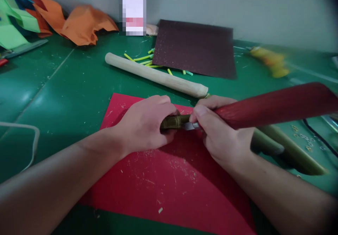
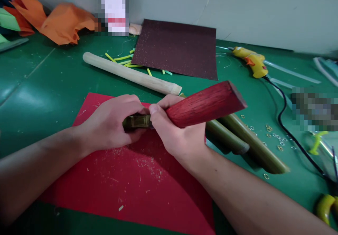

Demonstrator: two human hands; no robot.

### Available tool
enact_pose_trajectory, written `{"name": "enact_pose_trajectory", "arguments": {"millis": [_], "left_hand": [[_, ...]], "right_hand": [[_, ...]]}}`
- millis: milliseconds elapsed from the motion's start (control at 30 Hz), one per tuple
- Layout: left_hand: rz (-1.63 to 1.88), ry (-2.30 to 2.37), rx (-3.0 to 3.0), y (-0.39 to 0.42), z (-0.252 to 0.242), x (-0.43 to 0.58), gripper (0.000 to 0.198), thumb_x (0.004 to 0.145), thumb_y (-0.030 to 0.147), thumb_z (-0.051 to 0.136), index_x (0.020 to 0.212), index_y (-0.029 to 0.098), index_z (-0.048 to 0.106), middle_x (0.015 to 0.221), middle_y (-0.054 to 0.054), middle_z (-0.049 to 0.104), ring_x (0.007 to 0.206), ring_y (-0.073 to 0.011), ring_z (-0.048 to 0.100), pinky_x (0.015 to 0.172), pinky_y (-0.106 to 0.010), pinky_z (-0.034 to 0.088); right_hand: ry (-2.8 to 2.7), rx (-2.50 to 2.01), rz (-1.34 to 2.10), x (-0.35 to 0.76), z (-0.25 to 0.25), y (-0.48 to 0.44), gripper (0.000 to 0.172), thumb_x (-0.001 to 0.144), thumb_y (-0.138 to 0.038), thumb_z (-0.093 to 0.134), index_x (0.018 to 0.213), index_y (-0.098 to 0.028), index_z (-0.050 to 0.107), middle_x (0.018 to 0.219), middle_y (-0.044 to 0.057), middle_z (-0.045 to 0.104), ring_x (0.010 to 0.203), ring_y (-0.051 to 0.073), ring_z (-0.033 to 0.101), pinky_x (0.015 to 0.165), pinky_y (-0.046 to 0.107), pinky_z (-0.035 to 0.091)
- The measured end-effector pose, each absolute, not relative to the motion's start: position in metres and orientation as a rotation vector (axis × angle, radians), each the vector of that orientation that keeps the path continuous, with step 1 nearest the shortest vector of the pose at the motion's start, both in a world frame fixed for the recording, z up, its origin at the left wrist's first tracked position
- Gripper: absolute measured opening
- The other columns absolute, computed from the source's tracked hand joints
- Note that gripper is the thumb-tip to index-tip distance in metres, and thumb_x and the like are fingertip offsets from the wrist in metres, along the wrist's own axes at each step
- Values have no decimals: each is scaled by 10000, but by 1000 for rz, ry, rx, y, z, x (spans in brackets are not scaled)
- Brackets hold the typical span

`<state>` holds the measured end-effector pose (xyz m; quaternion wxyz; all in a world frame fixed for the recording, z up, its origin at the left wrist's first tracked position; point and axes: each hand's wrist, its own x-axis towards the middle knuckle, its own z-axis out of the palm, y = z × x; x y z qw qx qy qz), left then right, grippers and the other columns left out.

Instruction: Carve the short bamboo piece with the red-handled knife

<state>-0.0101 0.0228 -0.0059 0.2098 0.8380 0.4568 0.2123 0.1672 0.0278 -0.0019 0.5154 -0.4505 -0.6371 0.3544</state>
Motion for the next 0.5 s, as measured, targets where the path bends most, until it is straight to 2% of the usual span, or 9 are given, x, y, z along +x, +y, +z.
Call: {"name": "enact_pose_trajectory", "arguments": {"millis": [200,400,500], "left_hand": [[570,1264,2331,22,-5,-11,184,782,274,615,934,182,664,855,-25,586,790,-185,533,601,-310,365],[598,1271,2355,24,-6,-9,124,780,270,608,860,180,636,820,-19,555,742,-168,504,581,-307,337],[577,1289,2337,23,-5,-8,130,781,281,603,853,179,640,821,-23,560,746,-170,514,595,-309,357]], "right_hand": [[-1477,-1063,889,167,-2,30,247,791,-212,642,548,-227,602,542,-32,540,487,108,453,471,270,370],[-1629,-1025,857,169,-1,29,267,777,-163,648,527,-231,584,518,-36,503,459,97,421,468,274,377],[-1550,-1028,840,167,-3,28,234,799,-196,668,576,-228,604,567,-38,546,503,103,463,498,269,401]]}}
